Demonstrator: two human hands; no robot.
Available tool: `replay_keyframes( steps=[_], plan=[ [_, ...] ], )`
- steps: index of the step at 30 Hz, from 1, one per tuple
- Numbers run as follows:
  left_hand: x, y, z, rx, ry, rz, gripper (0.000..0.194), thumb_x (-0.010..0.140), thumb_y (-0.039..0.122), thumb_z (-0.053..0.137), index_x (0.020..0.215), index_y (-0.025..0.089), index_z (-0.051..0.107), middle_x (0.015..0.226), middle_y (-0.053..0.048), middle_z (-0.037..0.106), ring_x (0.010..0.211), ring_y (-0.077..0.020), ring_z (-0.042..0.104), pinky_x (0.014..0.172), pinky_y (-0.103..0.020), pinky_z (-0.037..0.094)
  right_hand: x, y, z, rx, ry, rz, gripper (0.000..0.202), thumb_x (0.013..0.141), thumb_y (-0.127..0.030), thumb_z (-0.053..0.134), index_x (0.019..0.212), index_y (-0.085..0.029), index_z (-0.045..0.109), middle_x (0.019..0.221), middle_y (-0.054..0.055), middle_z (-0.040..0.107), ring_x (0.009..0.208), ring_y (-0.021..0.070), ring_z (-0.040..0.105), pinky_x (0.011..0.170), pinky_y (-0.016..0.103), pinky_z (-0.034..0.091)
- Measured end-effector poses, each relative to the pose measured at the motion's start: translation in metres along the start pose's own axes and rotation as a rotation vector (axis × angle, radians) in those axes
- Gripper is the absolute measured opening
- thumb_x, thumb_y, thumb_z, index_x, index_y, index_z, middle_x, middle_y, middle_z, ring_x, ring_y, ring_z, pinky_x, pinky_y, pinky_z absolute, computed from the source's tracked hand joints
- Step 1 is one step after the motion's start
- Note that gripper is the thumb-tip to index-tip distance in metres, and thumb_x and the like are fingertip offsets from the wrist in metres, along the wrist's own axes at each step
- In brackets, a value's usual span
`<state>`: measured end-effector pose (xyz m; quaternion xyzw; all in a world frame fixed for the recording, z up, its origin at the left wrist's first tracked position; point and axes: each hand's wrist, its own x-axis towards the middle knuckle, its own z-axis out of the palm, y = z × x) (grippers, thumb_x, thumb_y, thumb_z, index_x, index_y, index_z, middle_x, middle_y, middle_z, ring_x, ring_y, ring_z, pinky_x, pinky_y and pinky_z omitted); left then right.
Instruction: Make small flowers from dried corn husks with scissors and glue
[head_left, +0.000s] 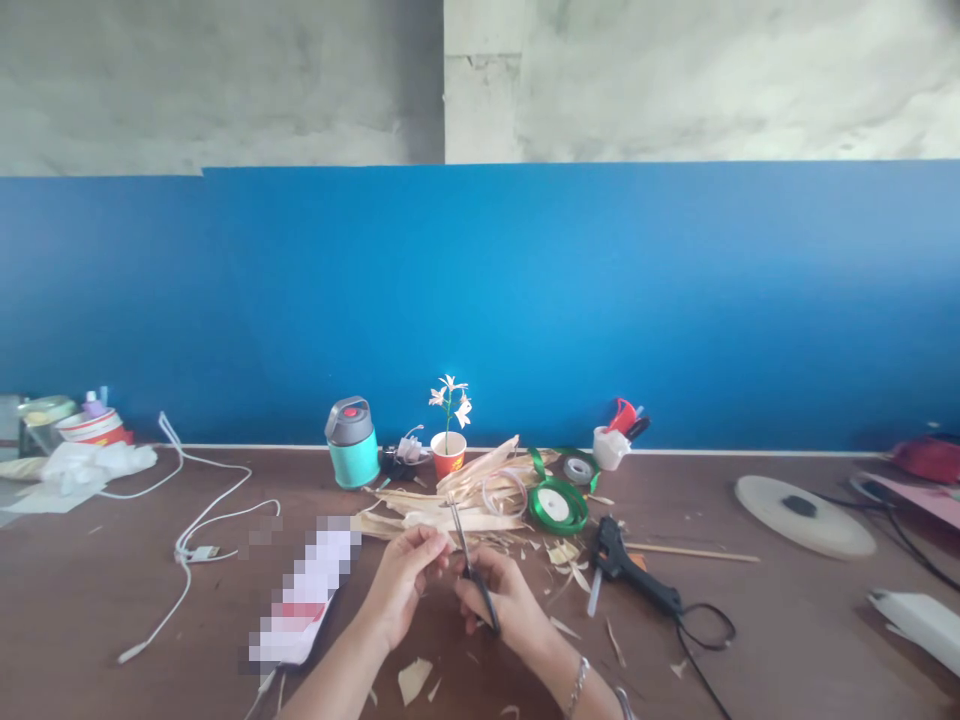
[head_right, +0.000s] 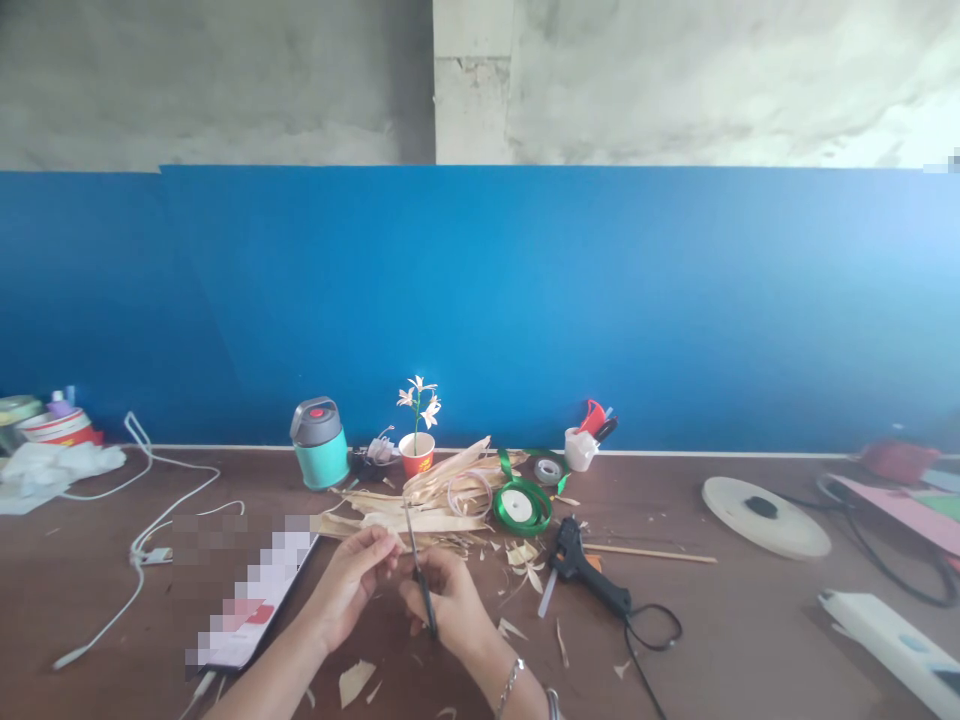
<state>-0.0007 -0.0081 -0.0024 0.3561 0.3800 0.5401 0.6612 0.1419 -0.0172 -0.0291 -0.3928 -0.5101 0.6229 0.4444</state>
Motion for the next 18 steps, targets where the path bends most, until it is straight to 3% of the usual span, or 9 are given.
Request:
replay_keyframes(
  steps=[6, 18],
  plan=[
    [-0.0009, 0.0003, 0.0, -0.05, -0.087, -0.061, 0.024, 0.061, 0.027, 0.078, 0.058, 0.015, 0.058, 0.057, 0.002, 0.06, 0.058, -0.0126, 0.058, 0.063, -0.025, 0.043, -0.0026, 0.0033, -0.0016, -0.004, -0.072, -0.031, 0.04, 0.06, -0.045, 0.075, 0.078, -0.016, 0.055, 0.054, -0.006, 0.052, 0.043, 0.0068, 0.047, 0.04, 0.02, 0.045],
    [0.001, -0.0014, -0.0019, -0.029, -0.053, -0.019, 0.025, 0.061, 0.027, 0.078, 0.058, 0.015, 0.057, 0.056, 0.004, 0.056, 0.055, -0.0092, 0.051, 0.06, -0.023, 0.042, -0.0023, 0.0078, -0.0021, -0.079, -0.064, 0.011, 0.037, 0.062, -0.043, 0.073, 0.08, -0.016, 0.056, 0.055, -0.006, 0.052, 0.038, 0.0058, 0.045, 0.037, 0.019, 0.041]
  ],
)
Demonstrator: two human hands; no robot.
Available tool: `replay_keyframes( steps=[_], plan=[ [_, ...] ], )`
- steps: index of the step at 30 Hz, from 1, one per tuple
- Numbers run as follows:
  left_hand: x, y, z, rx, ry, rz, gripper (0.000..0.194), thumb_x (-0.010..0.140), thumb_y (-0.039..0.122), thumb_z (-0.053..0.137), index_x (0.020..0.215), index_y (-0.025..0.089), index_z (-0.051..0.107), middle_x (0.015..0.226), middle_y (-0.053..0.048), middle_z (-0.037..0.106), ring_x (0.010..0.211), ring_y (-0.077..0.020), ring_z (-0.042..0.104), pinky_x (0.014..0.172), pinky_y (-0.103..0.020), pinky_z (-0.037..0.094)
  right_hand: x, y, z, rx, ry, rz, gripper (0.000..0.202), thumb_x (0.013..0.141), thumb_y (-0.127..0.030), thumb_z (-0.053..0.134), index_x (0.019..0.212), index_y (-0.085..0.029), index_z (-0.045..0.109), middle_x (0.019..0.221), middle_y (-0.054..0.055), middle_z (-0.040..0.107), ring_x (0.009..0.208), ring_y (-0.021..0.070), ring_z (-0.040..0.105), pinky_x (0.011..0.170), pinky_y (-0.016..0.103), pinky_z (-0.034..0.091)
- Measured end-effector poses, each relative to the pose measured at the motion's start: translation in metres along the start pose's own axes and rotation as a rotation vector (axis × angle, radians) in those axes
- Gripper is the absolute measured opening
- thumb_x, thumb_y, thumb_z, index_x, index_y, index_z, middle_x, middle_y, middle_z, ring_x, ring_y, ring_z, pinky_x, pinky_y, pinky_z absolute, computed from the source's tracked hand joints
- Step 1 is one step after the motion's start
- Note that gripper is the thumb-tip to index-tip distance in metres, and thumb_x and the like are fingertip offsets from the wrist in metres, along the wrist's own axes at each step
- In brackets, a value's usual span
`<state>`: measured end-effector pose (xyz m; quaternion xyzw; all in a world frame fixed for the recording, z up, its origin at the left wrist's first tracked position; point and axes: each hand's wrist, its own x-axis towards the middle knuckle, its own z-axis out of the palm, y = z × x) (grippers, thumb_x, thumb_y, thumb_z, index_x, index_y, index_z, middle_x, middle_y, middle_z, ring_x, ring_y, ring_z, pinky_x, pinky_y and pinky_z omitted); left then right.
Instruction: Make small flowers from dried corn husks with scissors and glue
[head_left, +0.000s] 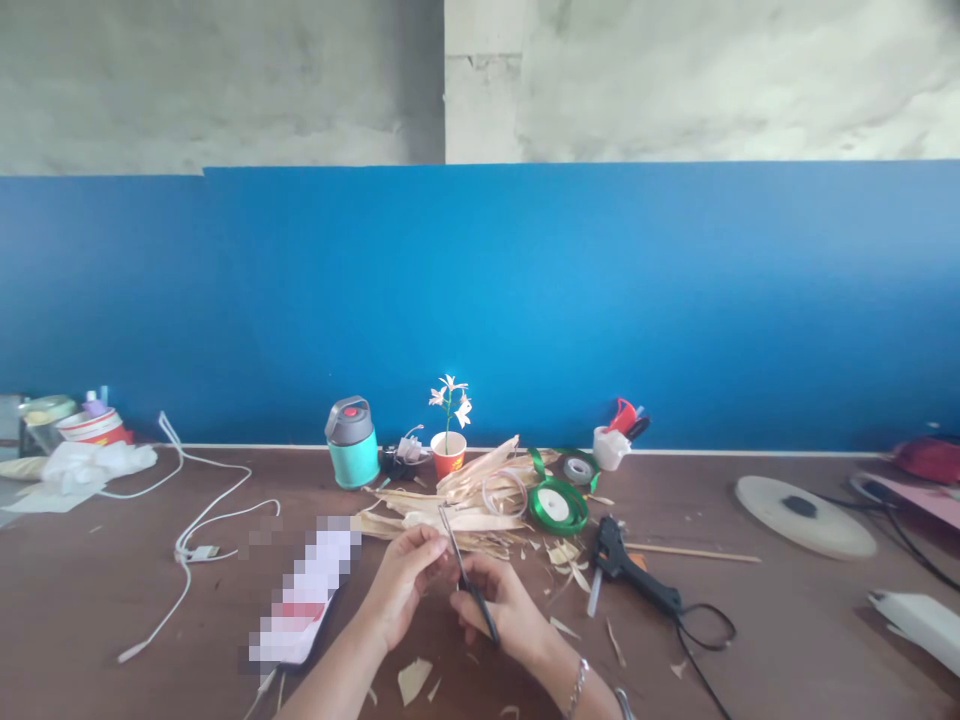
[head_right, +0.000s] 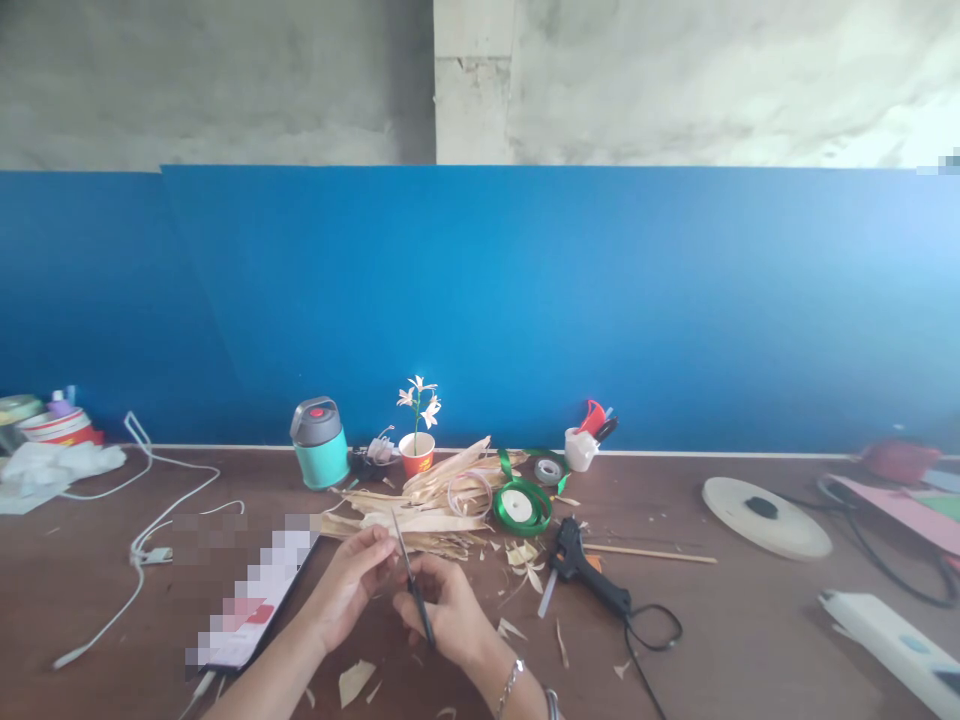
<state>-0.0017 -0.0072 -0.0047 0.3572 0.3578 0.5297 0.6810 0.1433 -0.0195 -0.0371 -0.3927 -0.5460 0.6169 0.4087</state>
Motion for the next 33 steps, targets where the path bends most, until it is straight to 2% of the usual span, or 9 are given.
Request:
replay_keyframes(
  steps=[15, 33],
  plan=[
    [-0.001, 0.0008, 0.0009, 0.067, 0.009, 0.042, 0.024, 0.062, 0.029, 0.077, 0.059, 0.016, 0.057, 0.055, 0.003, 0.055, 0.054, -0.0096, 0.049, 0.058, -0.022, 0.04, -0.0012, 0.0008, 0.0016, -0.029, 0.017, -0.033, 0.034, 0.065, -0.042, 0.071, 0.08, -0.015, 0.057, 0.053, -0.006, 0.051, 0.037, 0.0054, 0.043, 0.036, 0.017, 0.039],
    [-0.0033, 0.0027, 0.0031, 0.011, 0.032, 0.0, 0.025, 0.06, 0.028, 0.078, 0.06, 0.016, 0.057, 0.055, 0.003, 0.056, 0.054, -0.0096, 0.052, 0.058, -0.023, 0.043, -0.0023, -0.0014, 0.0051, -0.039, 0.02, -0.005, 0.034, 0.067, -0.045, 0.069, 0.078, -0.016, 0.054, 0.048, -0.008, 0.05, 0.032, 0.0048, 0.041, 0.032, 0.016, 0.034]
  ],
)
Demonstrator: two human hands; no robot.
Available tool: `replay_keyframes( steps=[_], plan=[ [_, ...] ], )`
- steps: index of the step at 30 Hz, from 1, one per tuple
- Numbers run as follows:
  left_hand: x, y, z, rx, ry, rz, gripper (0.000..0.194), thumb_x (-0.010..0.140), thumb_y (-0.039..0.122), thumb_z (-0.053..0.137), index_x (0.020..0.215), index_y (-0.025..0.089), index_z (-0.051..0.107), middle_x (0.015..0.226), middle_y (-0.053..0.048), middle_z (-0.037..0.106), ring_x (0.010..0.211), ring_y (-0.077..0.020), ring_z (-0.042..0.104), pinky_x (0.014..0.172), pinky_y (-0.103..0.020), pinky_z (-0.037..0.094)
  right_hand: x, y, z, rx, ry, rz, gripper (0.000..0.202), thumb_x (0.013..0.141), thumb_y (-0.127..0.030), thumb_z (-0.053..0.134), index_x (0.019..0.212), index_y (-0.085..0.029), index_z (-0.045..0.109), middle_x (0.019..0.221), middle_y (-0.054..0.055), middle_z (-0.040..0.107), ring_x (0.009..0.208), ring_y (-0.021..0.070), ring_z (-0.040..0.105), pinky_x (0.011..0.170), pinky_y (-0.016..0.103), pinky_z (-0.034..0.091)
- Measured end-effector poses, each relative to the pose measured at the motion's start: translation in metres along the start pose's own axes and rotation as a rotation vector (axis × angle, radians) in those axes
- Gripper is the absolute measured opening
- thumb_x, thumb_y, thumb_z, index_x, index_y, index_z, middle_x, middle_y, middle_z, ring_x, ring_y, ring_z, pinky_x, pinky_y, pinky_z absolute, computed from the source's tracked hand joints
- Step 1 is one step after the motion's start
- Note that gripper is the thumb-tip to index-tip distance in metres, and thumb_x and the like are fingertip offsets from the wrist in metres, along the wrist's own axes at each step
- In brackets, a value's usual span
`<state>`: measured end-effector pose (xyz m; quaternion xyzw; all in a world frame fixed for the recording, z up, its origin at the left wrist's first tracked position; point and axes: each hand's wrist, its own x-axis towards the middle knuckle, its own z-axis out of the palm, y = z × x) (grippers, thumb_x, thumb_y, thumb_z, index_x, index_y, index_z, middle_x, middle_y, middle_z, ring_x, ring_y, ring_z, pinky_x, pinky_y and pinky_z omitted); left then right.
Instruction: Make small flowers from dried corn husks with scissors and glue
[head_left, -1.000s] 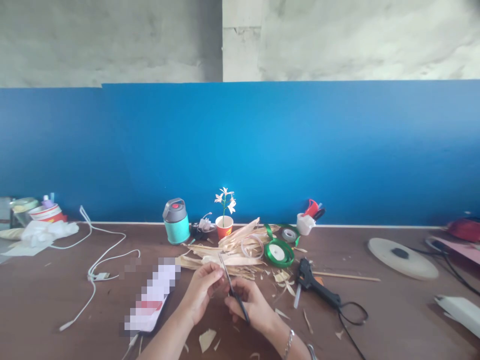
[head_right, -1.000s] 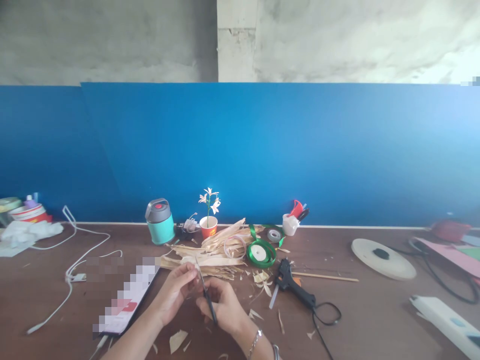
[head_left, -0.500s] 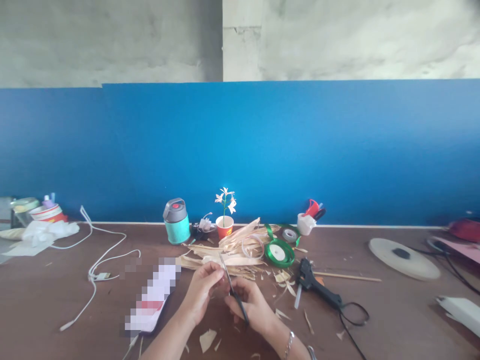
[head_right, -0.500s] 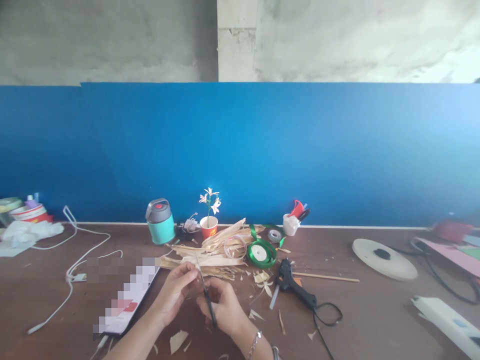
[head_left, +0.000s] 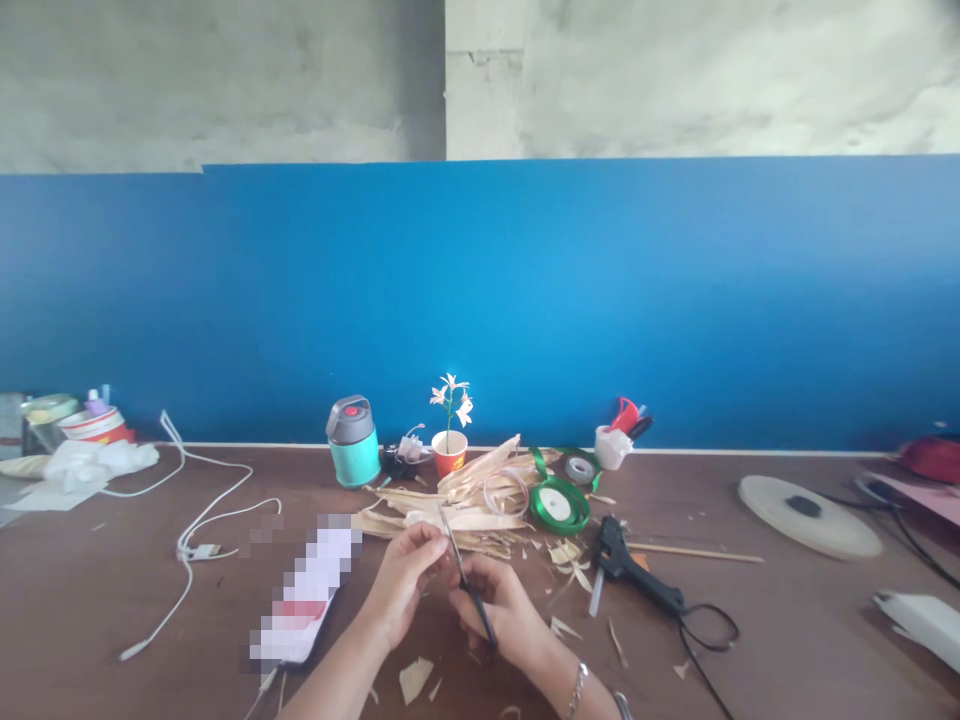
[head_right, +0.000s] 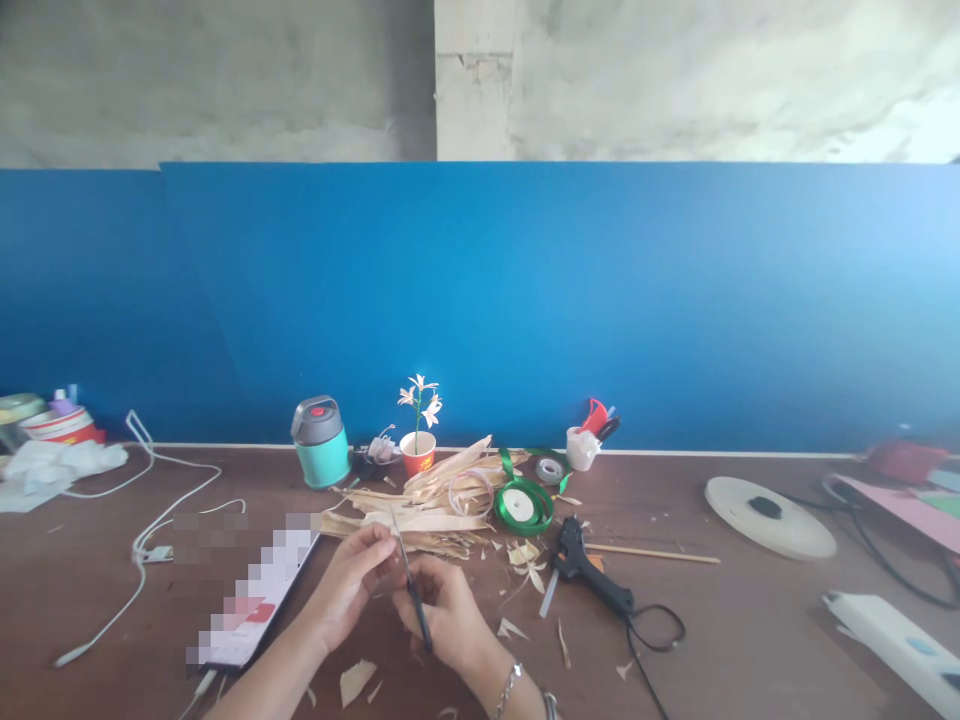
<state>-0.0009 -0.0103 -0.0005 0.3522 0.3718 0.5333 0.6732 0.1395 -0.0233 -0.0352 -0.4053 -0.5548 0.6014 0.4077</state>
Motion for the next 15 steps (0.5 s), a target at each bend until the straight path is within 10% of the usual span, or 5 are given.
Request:
replay_keyframes(
  steps=[15],
  plan=[
    [0.0053, 0.0001, -0.0096, 0.019, -0.055, 0.017, 0.021, 0.062, 0.024, 0.078, 0.061, 0.016, 0.058, 0.058, 0.004, 0.058, 0.055, -0.0079, 0.051, 0.058, -0.019, 0.04, -0.0008, 0.0, -0.0016, 0.003, -0.01, 0.007, 0.025, 0.069, -0.037, 0.065, 0.076, -0.015, 0.054, 0.047, -0.008, 0.051, 0.03, 0.0037, 0.039, 0.03, 0.015, 0.035]
  ],
)
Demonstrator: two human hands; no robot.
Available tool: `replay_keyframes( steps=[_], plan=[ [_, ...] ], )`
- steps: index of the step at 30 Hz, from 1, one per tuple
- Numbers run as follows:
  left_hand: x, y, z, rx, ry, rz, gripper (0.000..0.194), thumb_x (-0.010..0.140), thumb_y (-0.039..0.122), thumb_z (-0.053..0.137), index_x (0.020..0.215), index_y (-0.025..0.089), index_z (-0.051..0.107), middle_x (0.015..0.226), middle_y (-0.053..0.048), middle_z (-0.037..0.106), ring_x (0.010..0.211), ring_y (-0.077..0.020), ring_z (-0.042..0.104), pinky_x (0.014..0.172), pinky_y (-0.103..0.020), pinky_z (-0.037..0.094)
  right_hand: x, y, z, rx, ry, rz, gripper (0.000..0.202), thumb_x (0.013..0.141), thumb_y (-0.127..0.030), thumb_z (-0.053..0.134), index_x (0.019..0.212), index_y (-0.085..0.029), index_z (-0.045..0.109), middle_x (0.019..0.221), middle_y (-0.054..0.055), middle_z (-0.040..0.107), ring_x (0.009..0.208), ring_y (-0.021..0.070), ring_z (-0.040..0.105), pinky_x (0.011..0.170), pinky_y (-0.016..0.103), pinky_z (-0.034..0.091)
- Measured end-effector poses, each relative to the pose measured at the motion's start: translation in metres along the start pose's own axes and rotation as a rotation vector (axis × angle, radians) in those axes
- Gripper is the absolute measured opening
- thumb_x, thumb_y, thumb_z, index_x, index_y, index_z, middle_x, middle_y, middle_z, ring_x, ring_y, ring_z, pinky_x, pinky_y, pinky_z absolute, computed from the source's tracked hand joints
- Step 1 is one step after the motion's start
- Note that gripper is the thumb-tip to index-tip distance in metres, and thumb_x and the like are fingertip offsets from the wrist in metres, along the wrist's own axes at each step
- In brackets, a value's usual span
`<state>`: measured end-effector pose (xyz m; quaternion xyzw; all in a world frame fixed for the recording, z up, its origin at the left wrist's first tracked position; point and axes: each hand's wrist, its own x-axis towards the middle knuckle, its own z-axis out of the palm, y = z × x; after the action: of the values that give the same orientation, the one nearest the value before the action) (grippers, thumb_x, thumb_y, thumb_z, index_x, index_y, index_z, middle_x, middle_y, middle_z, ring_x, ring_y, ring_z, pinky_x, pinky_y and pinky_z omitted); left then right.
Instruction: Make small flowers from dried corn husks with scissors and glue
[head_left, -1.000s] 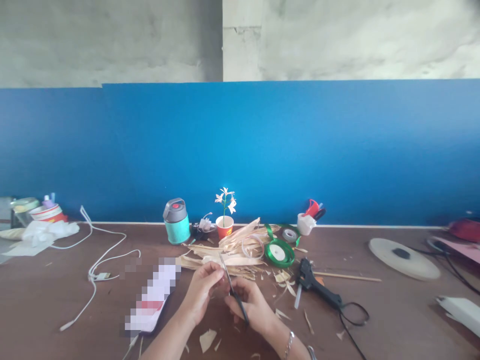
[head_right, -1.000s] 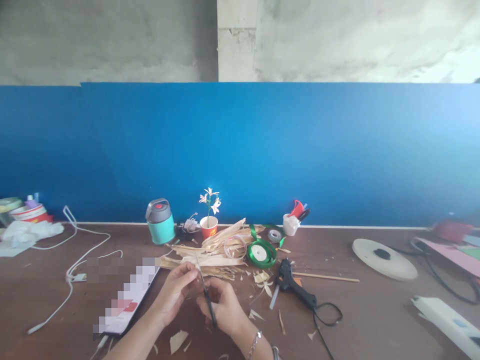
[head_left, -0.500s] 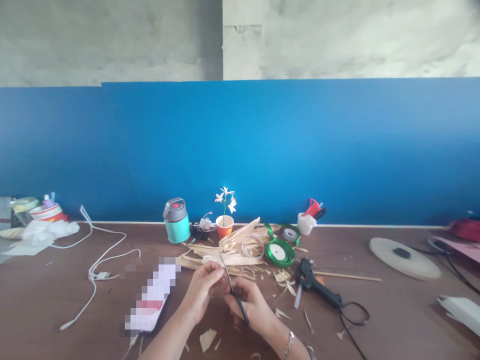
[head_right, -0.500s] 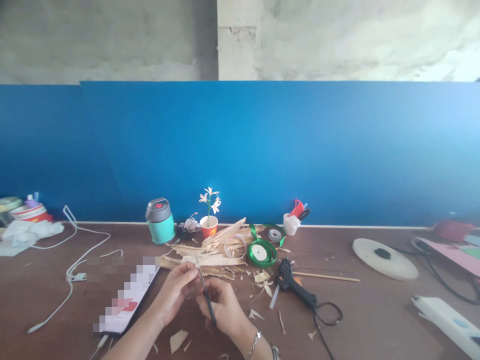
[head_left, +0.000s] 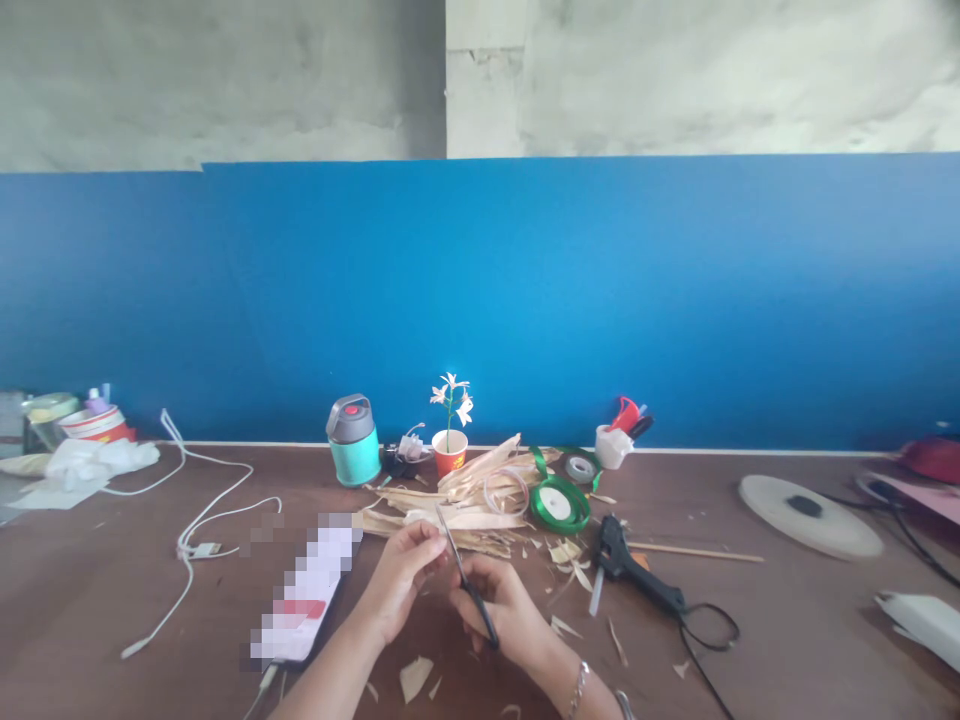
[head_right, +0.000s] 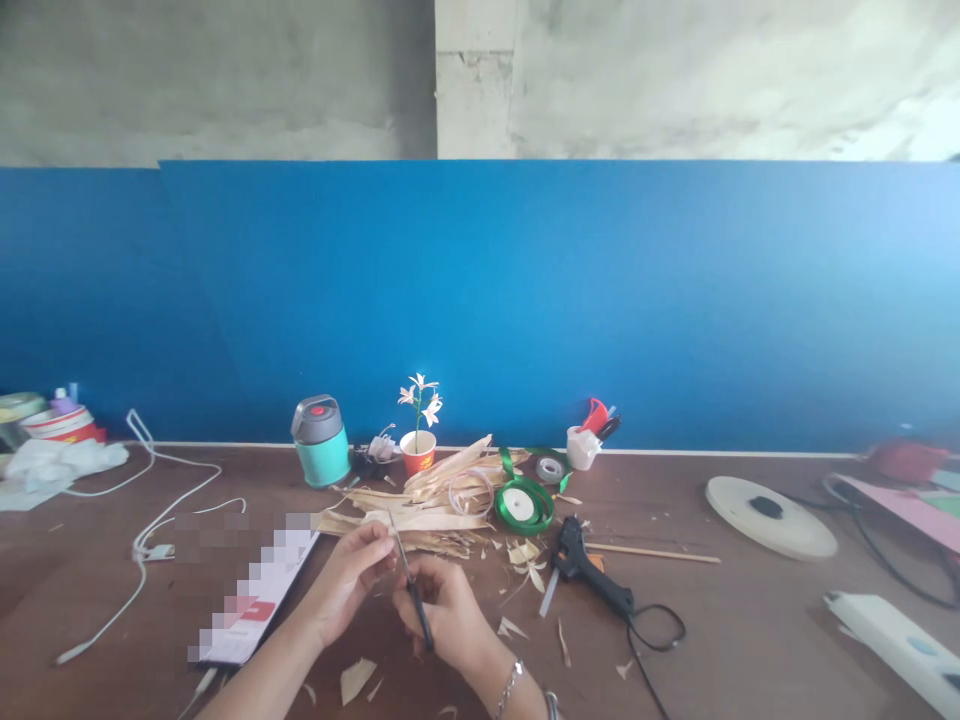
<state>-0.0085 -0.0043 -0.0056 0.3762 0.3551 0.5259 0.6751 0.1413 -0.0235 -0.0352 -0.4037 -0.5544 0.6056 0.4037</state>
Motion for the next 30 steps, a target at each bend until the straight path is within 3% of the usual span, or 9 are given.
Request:
replay_keyframes(
  steps=[30],
  plan=[
    [0.0019, 0.0007, -0.0095, 0.029, -0.087, 0.005, 0.016, 0.068, 0.024, 0.069, 0.064, 0.016, 0.056, 0.059, 0.002, 0.057, 0.058, -0.0097, 0.049, 0.061, -0.021, 0.039, 0.0007, -0.0012, -0.002, -0.003, -0.05, 0.05, 0.023, 0.069, -0.034, 0.065, 0.075, -0.015, 0.055, 0.046, -0.008, 0.05, 0.029, 0.0039, 0.041, 0.028, 0.014, 0.034]
  ],
)
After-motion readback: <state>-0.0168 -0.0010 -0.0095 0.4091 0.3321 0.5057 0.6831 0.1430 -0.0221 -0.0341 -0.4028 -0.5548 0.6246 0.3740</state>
